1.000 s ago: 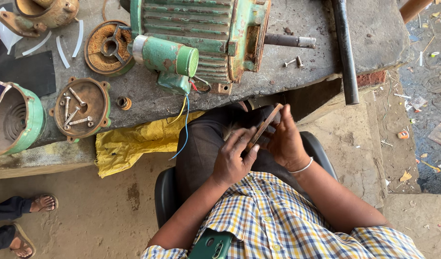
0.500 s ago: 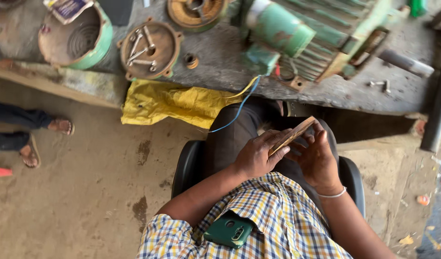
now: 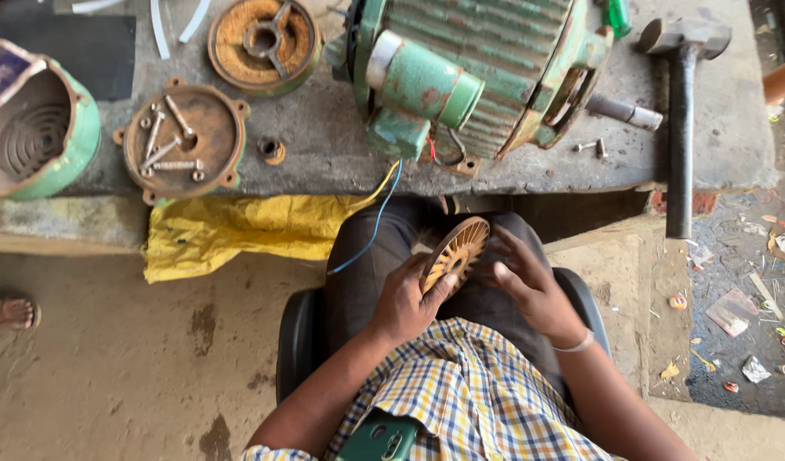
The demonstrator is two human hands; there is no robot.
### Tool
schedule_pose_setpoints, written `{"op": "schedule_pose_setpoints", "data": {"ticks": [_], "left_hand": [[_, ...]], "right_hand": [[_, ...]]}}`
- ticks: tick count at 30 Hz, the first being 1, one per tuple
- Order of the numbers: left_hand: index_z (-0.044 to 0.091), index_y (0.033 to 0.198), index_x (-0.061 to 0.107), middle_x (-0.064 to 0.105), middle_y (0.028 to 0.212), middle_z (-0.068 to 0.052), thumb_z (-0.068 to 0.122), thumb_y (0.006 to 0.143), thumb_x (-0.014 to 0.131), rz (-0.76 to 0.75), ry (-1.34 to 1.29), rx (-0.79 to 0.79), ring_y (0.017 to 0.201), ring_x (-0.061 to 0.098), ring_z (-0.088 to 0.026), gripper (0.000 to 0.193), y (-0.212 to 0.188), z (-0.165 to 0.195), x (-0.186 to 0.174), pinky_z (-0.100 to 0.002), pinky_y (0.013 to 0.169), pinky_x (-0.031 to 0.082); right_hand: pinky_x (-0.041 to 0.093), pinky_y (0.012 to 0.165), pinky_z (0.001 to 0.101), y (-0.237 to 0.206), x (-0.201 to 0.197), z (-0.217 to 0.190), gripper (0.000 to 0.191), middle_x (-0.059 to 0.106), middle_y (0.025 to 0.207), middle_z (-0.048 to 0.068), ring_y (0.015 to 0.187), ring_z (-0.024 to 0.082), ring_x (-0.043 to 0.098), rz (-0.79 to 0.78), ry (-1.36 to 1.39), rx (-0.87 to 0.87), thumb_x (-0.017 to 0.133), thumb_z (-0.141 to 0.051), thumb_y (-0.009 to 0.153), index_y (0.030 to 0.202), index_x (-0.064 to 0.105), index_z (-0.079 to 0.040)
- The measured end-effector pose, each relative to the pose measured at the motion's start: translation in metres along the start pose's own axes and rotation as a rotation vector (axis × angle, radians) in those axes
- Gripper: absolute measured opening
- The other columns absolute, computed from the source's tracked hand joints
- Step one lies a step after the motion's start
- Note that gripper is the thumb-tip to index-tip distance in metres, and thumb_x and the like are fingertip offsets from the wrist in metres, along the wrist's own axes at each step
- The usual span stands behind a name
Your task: The person works on an electric motor at a workshop bench, using a screwdriver and hammer to remove parts, handling the fan impeller and end covers, and fitting the impeller onto the motor shaft. They pick up bolts from a cover plate and reposition the motor while working on it.
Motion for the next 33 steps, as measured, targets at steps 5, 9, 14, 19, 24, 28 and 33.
{"op": "schedule_pose_setpoints", "data": {"ticks": [5,9,14,19,24,28,33], "left_hand": [[-0.001,0.117,0.070,0.072,0.105,-0.019,0.027,0.103,0.063,-0.006,0.027,0.019,0.092,0.074,-0.035,0.032,0.003,-0.006,-0.013,-0.042,0.078,0.059],[0.000,0.119,0.069,0.072,0.105,-0.019,0.028,0.101,0.064,-0.002,0.019,0.015,0.091,0.074,-0.037,0.034,0.011,-0.014,-0.024,-0.043,0.076,0.059],[0.003,0.121,0.070,0.073,0.104,-0.018,0.029,0.100,0.066,-0.032,0.046,-0.031,0.089,0.073,-0.039,0.033,0.021,-0.024,-0.035,-0.045,0.074,0.057],[0.005,0.126,0.068,0.073,0.106,-0.017,0.028,0.100,0.066,-0.038,0.008,-0.032,0.088,0.073,-0.036,0.035,0.028,-0.026,-0.052,-0.044,0.074,0.058],[0.007,0.127,0.069,0.072,0.110,-0.016,0.028,0.098,0.065,-0.055,0.047,-0.085,0.087,0.073,-0.035,0.036,0.026,-0.027,-0.059,-0.044,0.073,0.058],[0.005,0.133,0.066,0.070,0.119,-0.019,0.026,0.100,0.066,0.093,0.232,0.153,0.100,0.070,-0.039,0.039,0.021,-0.017,-0.052,-0.046,0.084,0.058],[0.007,0.140,0.061,0.068,0.122,-0.018,0.024,0.101,0.067,0.055,0.261,0.137,0.104,0.068,-0.039,0.043,0.011,-0.040,-0.015,-0.047,0.088,0.057]], "right_hand": [[0.053,0.096,0.0371,-0.032,-0.087,-0.094,0.032,0.072,0.109,0.013,0.103,0.021,0.068,0.109,-0.302,-0.341,0.068,-0.020,0.098,0.119,0.069,0.003],[0.045,0.070,0.0292,0.010,-0.167,-0.204,0.031,0.064,0.087,0.009,0.075,0.018,0.059,0.394,-0.409,-0.557,0.058,-0.033,0.113,0.109,0.061,-0.002],[0.055,0.082,0.0351,0.167,-0.184,-0.287,0.028,0.073,0.109,0.014,0.092,0.024,0.070,0.455,-1.169,-0.541,0.064,-0.027,0.116,0.130,0.058,-0.004],[0.055,0.089,0.0429,0.286,-0.194,-0.276,0.064,0.075,0.121,0.021,0.102,0.037,0.071,0.419,-1.714,-0.284,0.079,-0.017,0.090,0.148,0.056,-0.006],[0.055,0.083,0.0412,0.327,-0.198,-0.270,0.081,0.075,0.108,0.019,0.095,0.034,0.071,0.372,-1.868,-0.239,0.079,-0.006,0.071,0.148,0.054,-0.006],[0.053,0.076,0.0379,0.280,-0.194,-0.268,0.064,0.071,0.104,0.016,0.087,0.030,0.066,0.393,-1.613,-0.441,0.074,-0.009,0.080,0.141,0.055,-0.004],[0.049,0.067,0.0339,0.102,-0.187,-0.213,0.045,0.067,0.098,0.013,0.077,0.024,0.061,0.419,-1.112,-0.658,0.067,-0.013,0.090,0.132,0.057,-0.001]]}}
Point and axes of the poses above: each hand's wrist, its own y-axis towards the middle knuckle, its own x-axis out of the palm, z = x × y, the point moved 7 cm from there along y, towards the middle knuckle
